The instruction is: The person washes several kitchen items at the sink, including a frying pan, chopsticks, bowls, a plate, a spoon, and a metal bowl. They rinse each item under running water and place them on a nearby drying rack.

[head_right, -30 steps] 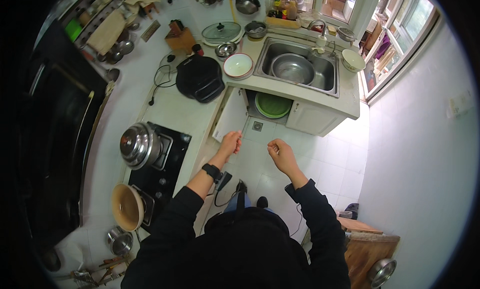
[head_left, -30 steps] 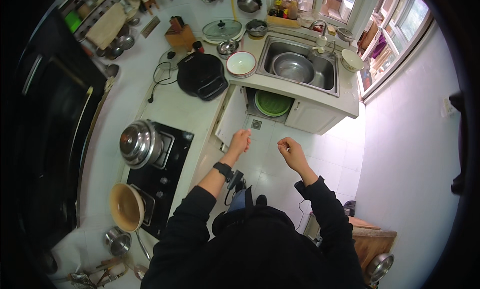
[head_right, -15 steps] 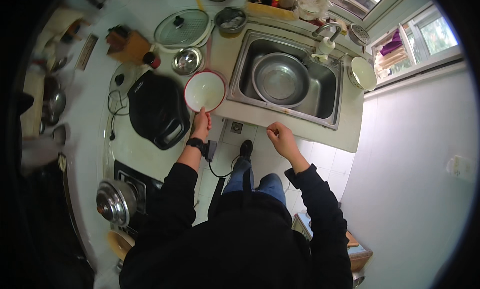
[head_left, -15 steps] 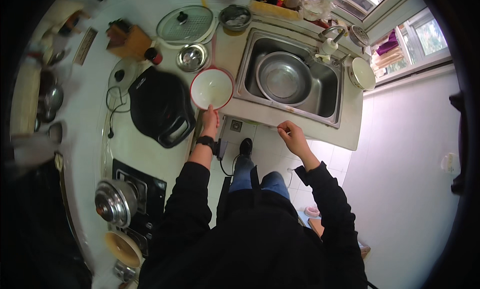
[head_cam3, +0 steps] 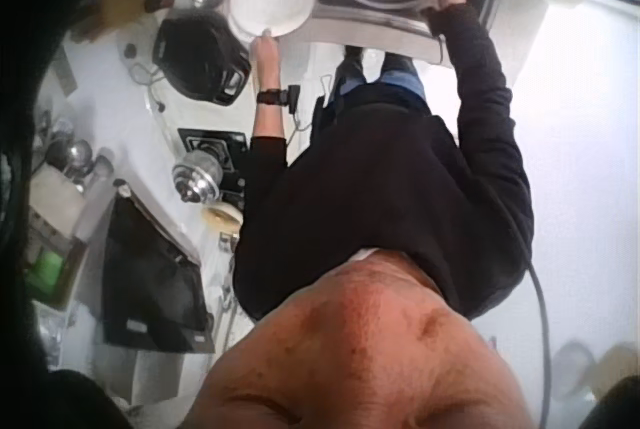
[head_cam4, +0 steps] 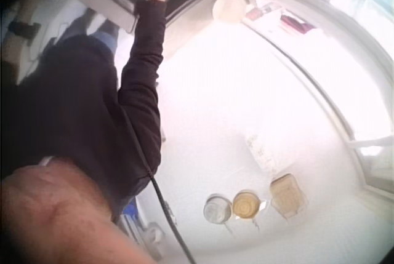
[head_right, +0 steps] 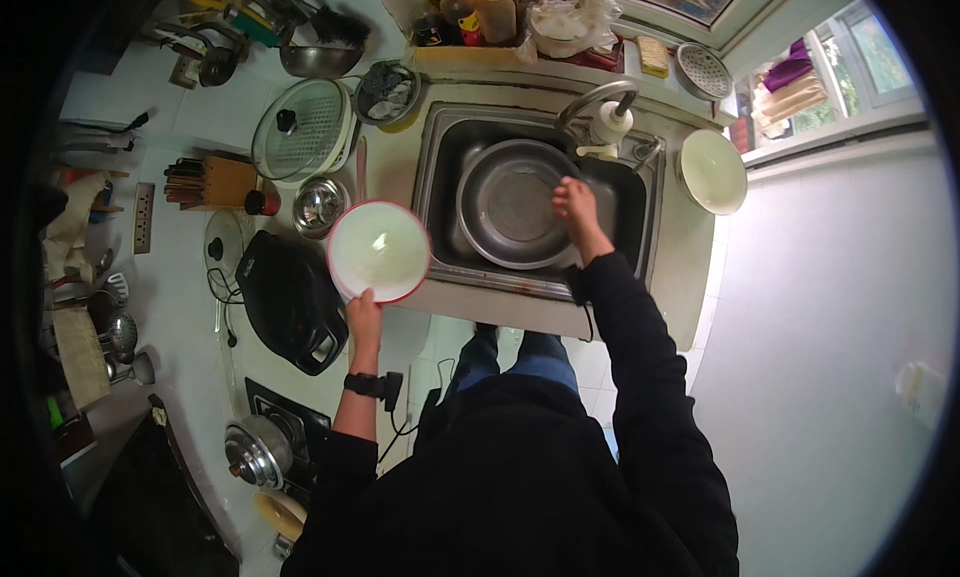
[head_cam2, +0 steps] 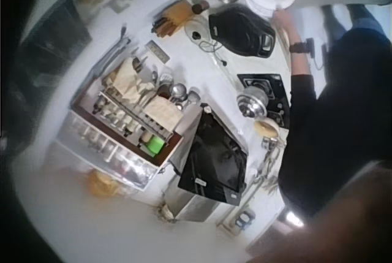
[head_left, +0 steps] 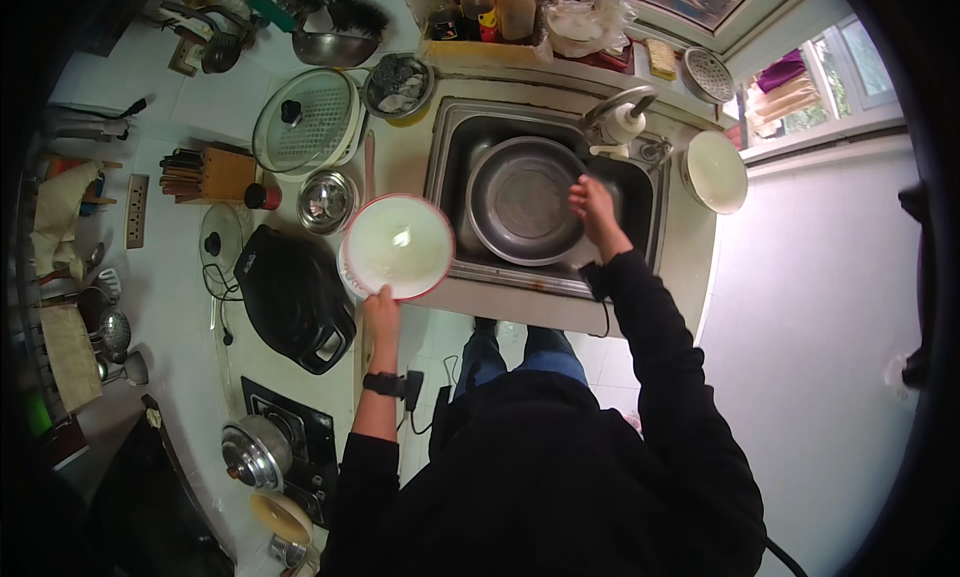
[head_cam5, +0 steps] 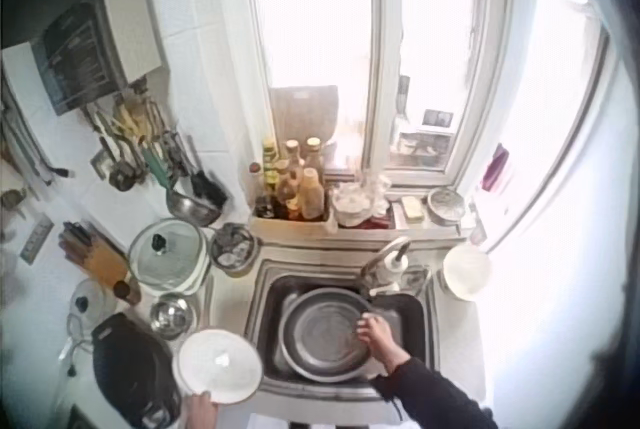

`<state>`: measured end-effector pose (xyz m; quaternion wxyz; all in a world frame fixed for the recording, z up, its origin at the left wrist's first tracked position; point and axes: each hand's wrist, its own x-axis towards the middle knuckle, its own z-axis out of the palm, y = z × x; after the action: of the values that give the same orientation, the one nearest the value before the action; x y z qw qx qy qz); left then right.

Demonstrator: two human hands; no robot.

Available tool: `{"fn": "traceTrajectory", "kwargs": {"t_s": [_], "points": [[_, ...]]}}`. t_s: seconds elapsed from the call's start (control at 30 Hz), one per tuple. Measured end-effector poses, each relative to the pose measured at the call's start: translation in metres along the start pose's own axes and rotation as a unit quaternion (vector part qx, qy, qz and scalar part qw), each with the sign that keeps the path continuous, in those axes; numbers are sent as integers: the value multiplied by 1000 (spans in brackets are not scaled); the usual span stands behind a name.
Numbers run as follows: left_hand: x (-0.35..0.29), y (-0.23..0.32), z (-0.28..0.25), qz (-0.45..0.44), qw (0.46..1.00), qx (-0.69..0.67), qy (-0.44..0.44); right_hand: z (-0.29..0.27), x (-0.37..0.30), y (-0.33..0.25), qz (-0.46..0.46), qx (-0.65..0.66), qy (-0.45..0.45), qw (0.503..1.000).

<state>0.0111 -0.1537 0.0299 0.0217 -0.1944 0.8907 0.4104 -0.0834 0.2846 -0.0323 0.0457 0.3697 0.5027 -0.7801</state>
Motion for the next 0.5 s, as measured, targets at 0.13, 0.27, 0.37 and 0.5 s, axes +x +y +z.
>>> {"fn": "traceTrajectory", "kwargs": {"t_s": [0.13,0.27,0.37,0.5], "points": [[37,61,86,-13,990,20,-138,-13,76,-28,18,78,28,996],[67,95,162,8,976,99,-194,-19,96,-19,-35,-2,29,999],[81,102,202,5,975,75,-209,-16,99,-8,-125,-79,70,986],[89,105,227,-15,973,39,-225,-12,103,-3,-160,-211,181,947]]}}
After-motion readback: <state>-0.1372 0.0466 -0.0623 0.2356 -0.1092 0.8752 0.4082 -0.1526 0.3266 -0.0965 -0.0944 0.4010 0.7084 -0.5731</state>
